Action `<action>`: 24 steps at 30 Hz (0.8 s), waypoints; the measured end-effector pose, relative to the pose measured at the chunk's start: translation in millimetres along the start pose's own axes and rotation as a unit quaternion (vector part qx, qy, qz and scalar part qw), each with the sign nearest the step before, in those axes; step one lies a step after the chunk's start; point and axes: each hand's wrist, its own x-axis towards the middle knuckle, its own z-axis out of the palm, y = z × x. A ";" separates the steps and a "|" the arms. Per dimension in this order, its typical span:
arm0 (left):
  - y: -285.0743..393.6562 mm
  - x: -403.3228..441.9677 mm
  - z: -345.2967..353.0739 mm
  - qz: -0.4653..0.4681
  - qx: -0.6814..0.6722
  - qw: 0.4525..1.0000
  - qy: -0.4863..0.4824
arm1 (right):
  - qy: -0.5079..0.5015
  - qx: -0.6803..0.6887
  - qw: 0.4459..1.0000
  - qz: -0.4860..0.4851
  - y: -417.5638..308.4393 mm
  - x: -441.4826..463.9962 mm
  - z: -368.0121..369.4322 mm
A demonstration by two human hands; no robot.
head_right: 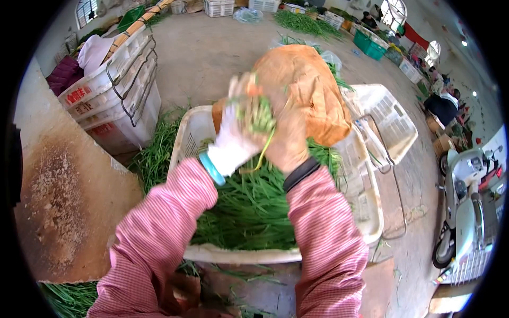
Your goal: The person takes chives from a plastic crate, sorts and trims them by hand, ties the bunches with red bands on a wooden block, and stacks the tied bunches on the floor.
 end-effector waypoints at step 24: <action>184.1 -254.4 -240.0 -0.103 -0.634 0.685 0.343 | -0.387 -0.732 0.526 0.196 65.3 -158.6 264.1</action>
